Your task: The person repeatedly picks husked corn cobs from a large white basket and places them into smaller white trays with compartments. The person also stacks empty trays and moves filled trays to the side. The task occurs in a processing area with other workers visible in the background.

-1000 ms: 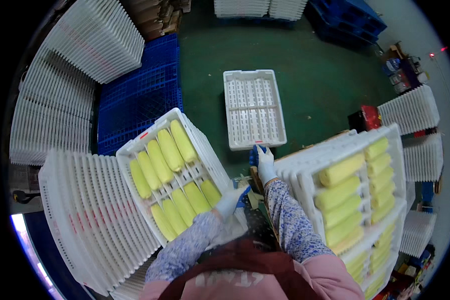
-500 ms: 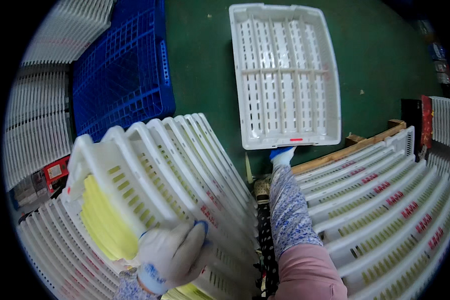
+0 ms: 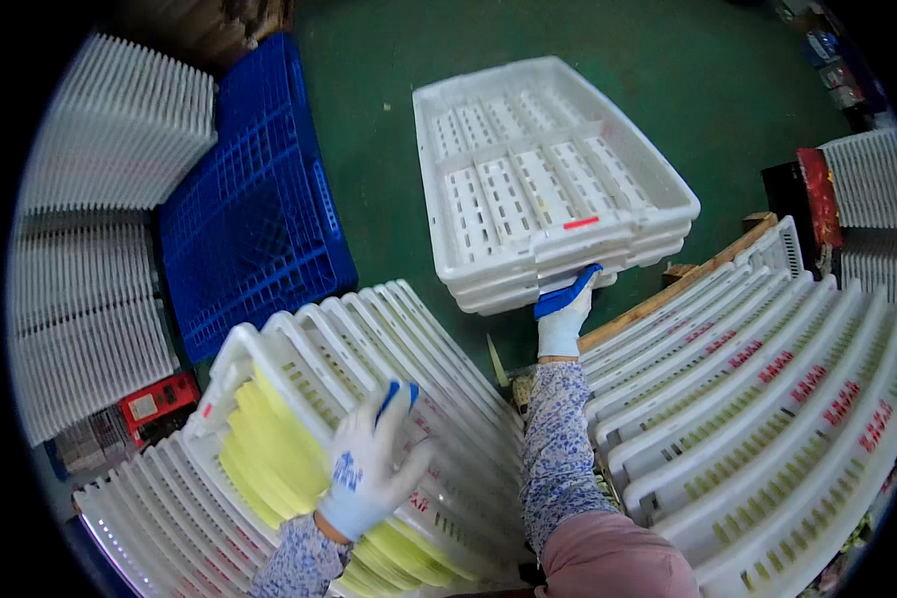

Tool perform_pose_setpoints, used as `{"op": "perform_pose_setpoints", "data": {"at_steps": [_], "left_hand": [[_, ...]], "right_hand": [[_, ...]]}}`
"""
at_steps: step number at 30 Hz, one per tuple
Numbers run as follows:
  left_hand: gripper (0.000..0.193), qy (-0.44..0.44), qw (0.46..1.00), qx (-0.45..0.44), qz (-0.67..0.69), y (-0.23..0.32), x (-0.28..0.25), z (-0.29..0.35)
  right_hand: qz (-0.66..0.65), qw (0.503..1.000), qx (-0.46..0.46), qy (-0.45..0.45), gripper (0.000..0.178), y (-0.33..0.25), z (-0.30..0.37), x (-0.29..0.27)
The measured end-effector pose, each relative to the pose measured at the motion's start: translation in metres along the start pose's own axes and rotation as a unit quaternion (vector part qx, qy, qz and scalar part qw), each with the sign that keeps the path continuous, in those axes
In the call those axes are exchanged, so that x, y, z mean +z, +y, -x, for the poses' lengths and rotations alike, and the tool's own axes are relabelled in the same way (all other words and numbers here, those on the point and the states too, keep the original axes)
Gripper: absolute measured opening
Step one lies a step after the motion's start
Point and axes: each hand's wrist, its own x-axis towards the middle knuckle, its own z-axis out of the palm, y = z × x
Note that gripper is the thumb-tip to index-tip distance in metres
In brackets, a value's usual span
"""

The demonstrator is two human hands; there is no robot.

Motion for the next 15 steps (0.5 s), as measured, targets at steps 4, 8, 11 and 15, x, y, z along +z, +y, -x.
{"op": "perform_pose_setpoints", "data": {"at_steps": [4, 8, 11, 15], "left_hand": [[0.088, 0.152, 0.973, 0.167, -0.045, 0.051, -0.035, -0.104], [0.081, -0.100, 0.995, 0.022, 0.009, 0.086, -0.042, -0.195], [0.070, -0.068, 0.996, 0.046, 0.029, 0.087, -0.043, -0.184], [0.055, 0.026, 0.992, -0.095, 0.073, 0.091, -0.063, -0.132]], "right_hand": [[0.163, 0.982, -0.090, 0.017, 0.062, -0.060, 0.007, 0.031], [0.199, 0.969, -0.107, 0.102, 0.053, -0.092, 0.083, 0.098], [0.201, 0.974, -0.078, 0.074, 0.048, -0.120, 0.110, 0.102], [0.496, 0.857, -0.138, 0.009, 0.036, -0.180, 0.162, 0.145]]}}
